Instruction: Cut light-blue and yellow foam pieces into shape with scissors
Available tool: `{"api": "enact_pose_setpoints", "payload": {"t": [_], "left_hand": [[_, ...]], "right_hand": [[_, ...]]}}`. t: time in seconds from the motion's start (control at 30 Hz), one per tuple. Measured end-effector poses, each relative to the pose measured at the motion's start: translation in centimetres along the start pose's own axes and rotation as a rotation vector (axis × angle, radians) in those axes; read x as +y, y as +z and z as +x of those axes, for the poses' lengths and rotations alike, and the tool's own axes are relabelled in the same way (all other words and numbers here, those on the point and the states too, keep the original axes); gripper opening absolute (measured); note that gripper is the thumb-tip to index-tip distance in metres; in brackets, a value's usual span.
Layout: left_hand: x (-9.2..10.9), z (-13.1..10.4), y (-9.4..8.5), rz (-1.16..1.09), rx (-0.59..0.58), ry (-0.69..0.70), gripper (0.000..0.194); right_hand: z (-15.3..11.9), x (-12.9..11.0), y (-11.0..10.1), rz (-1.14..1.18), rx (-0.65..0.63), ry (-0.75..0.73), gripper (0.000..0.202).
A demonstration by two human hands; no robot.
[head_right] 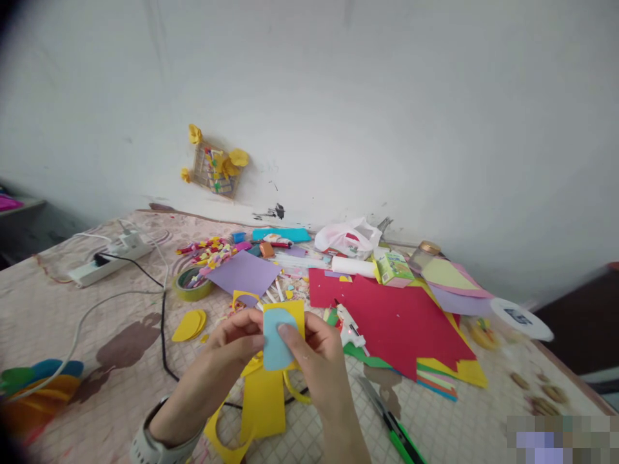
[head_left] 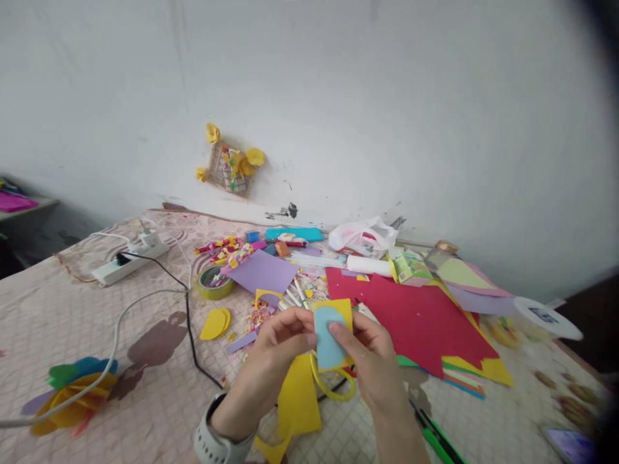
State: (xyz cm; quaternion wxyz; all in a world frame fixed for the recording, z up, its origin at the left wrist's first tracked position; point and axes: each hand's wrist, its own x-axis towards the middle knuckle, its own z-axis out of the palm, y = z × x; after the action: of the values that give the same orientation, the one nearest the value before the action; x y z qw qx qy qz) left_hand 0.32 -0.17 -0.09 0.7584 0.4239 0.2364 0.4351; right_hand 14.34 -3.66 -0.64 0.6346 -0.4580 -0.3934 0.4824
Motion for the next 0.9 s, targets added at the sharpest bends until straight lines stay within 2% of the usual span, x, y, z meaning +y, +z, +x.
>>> {"api": "enact_pose_setpoints", "payload": {"t": [0.13,0.2,0.4,0.77,0.9], "left_hand": [[0.13,0.09,0.04,0.09,0.149,0.087,0.009],[0.19,0.12,0.06,0.109,0.179,0.106,0.011],[0.27,0.17,-0.09,0.078,0.144,0.081,0.01],[0.21,0.14,-0.23,0.041,0.138,0.085,0.009],[0.19,0.11,-0.23,-0.017,0.024,0.024,0.007]], "right_hand": [[-0.19,0.26,0.36,-0.031,0.003,0.027,0.019],[-0.25,0.33,0.53,-0.021,-0.015,0.035,0.019],[-0.18,0.61,0.53,0.009,0.005,-0.012,0.015],[-0.13,0.67,0.57,0.024,0.017,0.008,0.014],[0.04,0.64,0.63,0.134,0.054,0.02,0.014]]}}
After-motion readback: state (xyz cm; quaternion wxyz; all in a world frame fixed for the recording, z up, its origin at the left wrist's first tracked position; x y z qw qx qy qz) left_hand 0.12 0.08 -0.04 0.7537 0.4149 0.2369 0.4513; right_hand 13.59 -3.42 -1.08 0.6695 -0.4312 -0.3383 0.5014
